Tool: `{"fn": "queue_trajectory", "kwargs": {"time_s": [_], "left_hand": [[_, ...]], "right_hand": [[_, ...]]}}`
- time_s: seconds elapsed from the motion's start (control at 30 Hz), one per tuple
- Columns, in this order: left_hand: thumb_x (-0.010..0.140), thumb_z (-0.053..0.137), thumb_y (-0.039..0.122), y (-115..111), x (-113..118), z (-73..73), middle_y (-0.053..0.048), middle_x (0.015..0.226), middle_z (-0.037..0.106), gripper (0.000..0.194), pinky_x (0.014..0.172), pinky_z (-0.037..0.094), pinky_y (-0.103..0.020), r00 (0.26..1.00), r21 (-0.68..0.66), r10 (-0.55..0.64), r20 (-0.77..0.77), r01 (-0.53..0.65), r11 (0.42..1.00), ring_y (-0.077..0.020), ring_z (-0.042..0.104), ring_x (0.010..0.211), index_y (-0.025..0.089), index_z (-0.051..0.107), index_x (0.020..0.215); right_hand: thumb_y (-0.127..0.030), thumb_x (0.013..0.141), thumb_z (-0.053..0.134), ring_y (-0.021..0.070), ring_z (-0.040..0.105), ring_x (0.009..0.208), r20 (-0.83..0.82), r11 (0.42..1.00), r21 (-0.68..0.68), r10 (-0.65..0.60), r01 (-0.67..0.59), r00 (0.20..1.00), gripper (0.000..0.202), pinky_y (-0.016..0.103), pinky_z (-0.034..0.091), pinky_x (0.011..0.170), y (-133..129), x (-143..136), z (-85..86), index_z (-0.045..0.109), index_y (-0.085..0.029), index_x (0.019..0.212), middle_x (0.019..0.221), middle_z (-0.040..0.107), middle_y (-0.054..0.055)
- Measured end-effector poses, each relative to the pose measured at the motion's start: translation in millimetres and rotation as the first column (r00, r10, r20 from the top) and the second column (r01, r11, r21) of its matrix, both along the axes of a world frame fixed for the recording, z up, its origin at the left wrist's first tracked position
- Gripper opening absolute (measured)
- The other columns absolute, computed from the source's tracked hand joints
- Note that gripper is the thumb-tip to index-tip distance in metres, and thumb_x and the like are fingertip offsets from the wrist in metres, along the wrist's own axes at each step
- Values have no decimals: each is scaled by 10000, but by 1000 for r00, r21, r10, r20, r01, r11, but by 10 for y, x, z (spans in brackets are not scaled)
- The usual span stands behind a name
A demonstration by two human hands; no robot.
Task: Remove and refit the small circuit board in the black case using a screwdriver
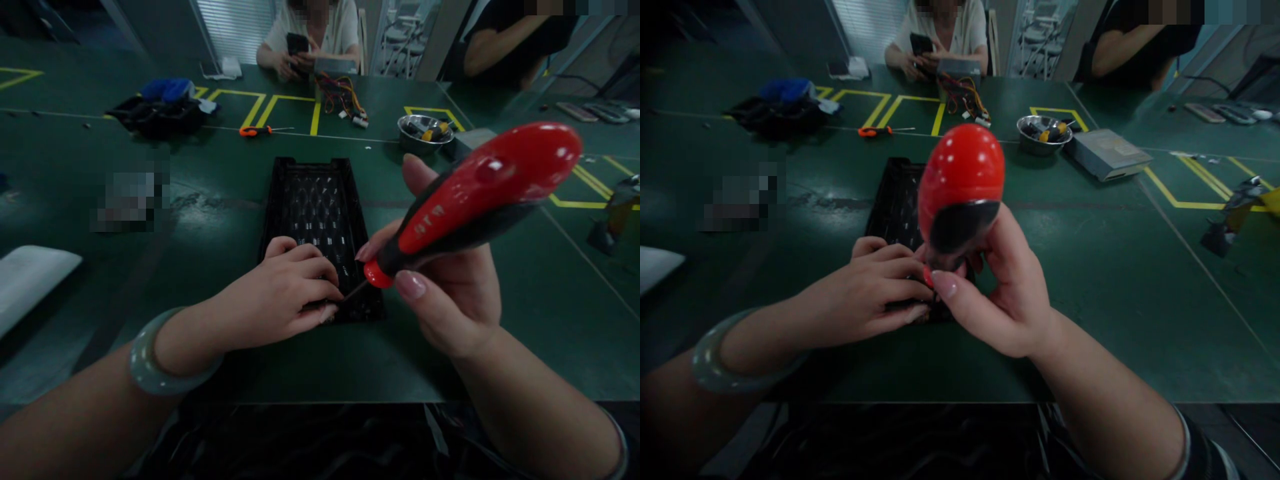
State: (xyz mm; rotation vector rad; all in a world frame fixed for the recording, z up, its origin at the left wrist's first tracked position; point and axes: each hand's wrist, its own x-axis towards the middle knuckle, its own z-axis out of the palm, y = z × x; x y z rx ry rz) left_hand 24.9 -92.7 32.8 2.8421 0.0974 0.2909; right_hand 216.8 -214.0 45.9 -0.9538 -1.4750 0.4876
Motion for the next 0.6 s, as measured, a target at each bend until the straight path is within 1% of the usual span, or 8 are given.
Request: {"fn": "queue_trajectory", "kwargs": {"time_s": [0.1, 0.23, 0.33, 0.4, 0.47, 0.5, 0.53, 0.6], "left_hand": [[966, 607, 341, 6, 0, 1, 21, 1091, 724, 145, 931, 252, -447, 1000, -13, -4, -4, 4, 1000, -212, 586, 1054, 311, 731, 1035], [967, 611, 341, 13, 5, 0, 20, 1107, 719, 147, 942, 252, -448, 1000, -10, 2, -2, -2, 1000, -213, 585, 1066, 307, 720, 1059], [968, 611, 338, 11, 10, -1, 16, 1096, 721, 153, 933, 257, -441, 1000, -2, -1, 6, 1, 1000, -212, 586, 1060, 299, 716, 1073], [968, 613, 337, 6, 10, 0, 16, 1088, 721, 146, 923, 261, -435, 1000, 3, 4, 16, -4, 1000, -210, 589, 1053, 290, 715, 1061], [968, 615, 335, 2, 6, 1, 23, 1076, 718, 128, 919, 262, -430, 1000, 10, 3, 26, -3, 1000, -205, 592, 1040, 287, 716, 1031], [968, 616, 334, 0, 2, 2, 27, 1072, 716, 122, 917, 261, -430, 1000, 16, -2, 29, 1, 1000, -204, 592, 1037, 289, 716, 1021], [969, 614, 334, 0, -2, 2, 29, 1072, 713, 121, 917, 260, -431, 1000, 22, -6, 30, 5, 1000, -204, 590, 1037, 291, 716, 1019], [973, 610, 336, 1, -10, -1, 30, 1077, 710, 127, 915, 259, -432, 999, 29, -13, 30, 12, 1000, -204, 587, 1040, 293, 715, 1029]], "right_hand": [[-247, 911, 597, 196, 646, 801, -27, 1000, -1, 15, -15, 1000, 622, 366, 544, 713, 15, 6, -23, 414, -282, 1504, 1043, 716, 37], [-310, 891, 674, 194, 649, 832, -31, 999, 30, 22, -21, 999, 625, 347, 524, 707, 51, 18, -20, 465, -270, 1479, 1079, 709, 45], [-286, 868, 721, 178, 627, 832, -17, 998, 45, 36, -35, 999, 644, 335, 528, 750, 61, 27, -2, 495, -251, 1469, 1042, 698, 48], [-266, 846, 746, 159, 605, 837, -8, 996, 82, 28, -28, 1000, 593, 320, 541, 752, 57, 39, 3, 562, -253, 1410, 1195, 660, 61], [-256, 840, 749, 142, 591, 826, 1, 994, 110, 10, -10, 1000, 423, 308, 556, 720, 49, 57, 1, 665, -253, 1255, 1373, 577, 58], [-252, 838, 748, 140, 588, 807, 12, 993, 114, -2, 0, 1000, 341, 312, 563, 716, 44, 68, -1, 693, -247, 1175, 1378, 574, 54], [-252, 831, 754, 143, 588, 780, 31, 994, 109, -17, 13, 999, 298, 321, 569, 715, 40, 78, -3, 702, -245, 1124, 1319, 609, 55], [-281, 800, 791, 158, 593, 734, 76, 996, 65, -62, 57, 995, 379, 340, 576, 720, 37, 91, -3, 681, -264, 1163, 1127, 674, 47]]}}
